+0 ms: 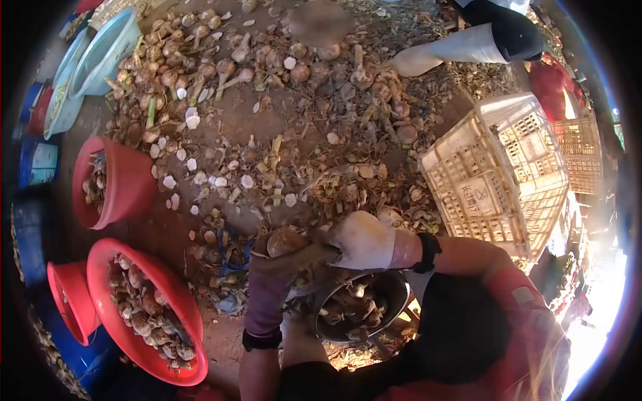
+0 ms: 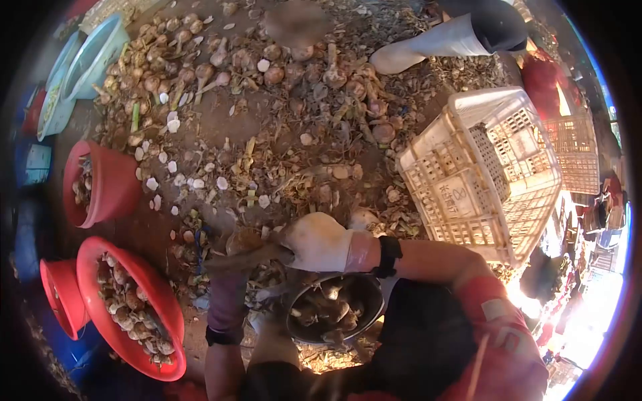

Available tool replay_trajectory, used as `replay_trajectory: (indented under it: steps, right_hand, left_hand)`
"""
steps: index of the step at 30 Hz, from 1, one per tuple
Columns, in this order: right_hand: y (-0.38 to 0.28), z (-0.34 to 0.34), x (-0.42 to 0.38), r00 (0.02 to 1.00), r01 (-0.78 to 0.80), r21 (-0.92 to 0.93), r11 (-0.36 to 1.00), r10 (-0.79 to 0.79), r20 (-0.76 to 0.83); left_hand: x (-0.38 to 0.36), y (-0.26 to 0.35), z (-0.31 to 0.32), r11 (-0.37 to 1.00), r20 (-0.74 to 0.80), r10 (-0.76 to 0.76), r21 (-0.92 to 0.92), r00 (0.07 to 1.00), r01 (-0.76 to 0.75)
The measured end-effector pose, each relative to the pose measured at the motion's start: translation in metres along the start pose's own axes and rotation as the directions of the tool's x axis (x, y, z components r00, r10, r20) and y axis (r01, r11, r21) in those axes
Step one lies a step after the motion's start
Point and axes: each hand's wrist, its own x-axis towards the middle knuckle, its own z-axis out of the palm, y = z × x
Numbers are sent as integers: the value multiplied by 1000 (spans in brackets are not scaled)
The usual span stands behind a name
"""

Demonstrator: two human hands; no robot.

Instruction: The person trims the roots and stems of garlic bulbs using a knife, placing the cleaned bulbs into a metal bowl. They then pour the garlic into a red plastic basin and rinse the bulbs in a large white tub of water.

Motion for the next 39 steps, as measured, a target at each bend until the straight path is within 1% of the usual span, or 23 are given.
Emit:
replay_trajectory:
  steps: [2, 4, 5, 8, 9, 11, 15, 18, 19, 20, 21, 22, 23, 24, 25, 26, 28, 29, 31, 33, 35, 37, 39]
  right_hand:
    - [0, 5, -2, 1000, 23, -16, 1000, -23, 9]
    - [-2, 3, 1, 1000, -5, -34, 999, 4, -25]
    - [0, 8, 0, 999, -36, -37, 999, 35, -23]
    - [7, 19, -3, 999, 15, 2, 1000, -15, -40]
    - [14, 23, -4, 999, 11, 5, 1000, -11, -42]
    - [26, 31, -7, 996, 56, -83, 995, -62, -68]
    - [32, 28, -4, 995, 80, -92, 993, -85, -51]
    - [64, 37, -8, 993, 89, -75, 993, -94, -68]
    - [105, 41, -19, 961, -273, 211, 939, 278, 9]
    - [121, 51, -28, 797, -588, 451, 671, 575, 184]
    - [75, 20, -20, 676, -737, 151, 658, 720, 158]
    - [84, 46, -36, 869, -489, 164, 856, 494, 14]
    - [67, 31, -35, 873, -487, 139, 862, 485, 51]
    - [58, 12, -20, 882, -472, 103, 876, 467, 69]
    - [73, 23, -13, 885, -453, 233, 861, 466, -5]
    - [74, 14, -8, 901, -402, 251, 880, 430, -64]
    - [73, 0, -6, 906, -383, 295, 875, 419, -67]
    - [72, -7, -9, 899, -388, 288, 875, 429, -92]
    - [73, -17, -14, 931, -278, 418, 865, 350, -104]
    - [81, -25, -22, 943, -217, 425, 879, 301, -141]
    - [85, -39, -26, 948, -168, 399, 902, 259, -186]
    - [92, -48, -28, 941, -161, 417, 894, 267, -210]
    - [98, -54, -31, 924, -149, 468, 871, 292, -249]
  left_hand:
    - [-6, -7, -4, 997, 8, -5, 79, 1000, 4]
    - [-3, -5, -3, 827, 223, 363, 371, 905, -423]
    - [-12, -27, 12, 981, -107, 60, -177, 992, -78]
    - [-20, -18, 14, 957, -139, -113, -281, 984, 70]
    - [-21, -12, 16, 958, -135, -115, -278, 984, 73]
    - [-22, 2, 19, 902, -28, -210, -392, 977, 183]
    - [-21, -1, 26, 877, -26, -215, -446, 976, 181]
    - [-27, 4, 33, 933, 85, -167, -309, 982, 185]
    - [-37, 35, 52, 943, -47, -94, -324, 994, 74]
    - [-47, 62, 56, 949, -172, -30, -316, 985, -27]
    - [-25, 78, 37, 843, 279, 270, -531, 921, -86]
    - [-24, 85, 33, 838, 260, 273, -536, 926, -97]
    - [-19, 91, 32, 861, 515, -118, -374, 849, 346]
    - [-6, 92, 35, 726, 657, -463, -103, 594, 680]
    - [-6, 82, 40, 867, 703, -311, -65, 639, 494]
    - [-5, 57, 39, 987, 740, -84, 152, 667, -46]
    - [16, 49, 46, 929, 735, -140, 329, 663, -169]
    - [33, 38, 47, 926, 751, -128, 325, 648, -193]
    - [68, 15, 46, 771, 479, -92, 589, 873, -242]
    - [130, 30, 63, 600, 624, 90, 588, 776, -543]
    - [184, 23, 90, 578, 391, 147, 711, 908, -400]
    - [232, 38, 124, 686, 312, 55, 678, 948, -263]
    - [269, 37, 166, 648, 276, -10, 734, 961, -204]
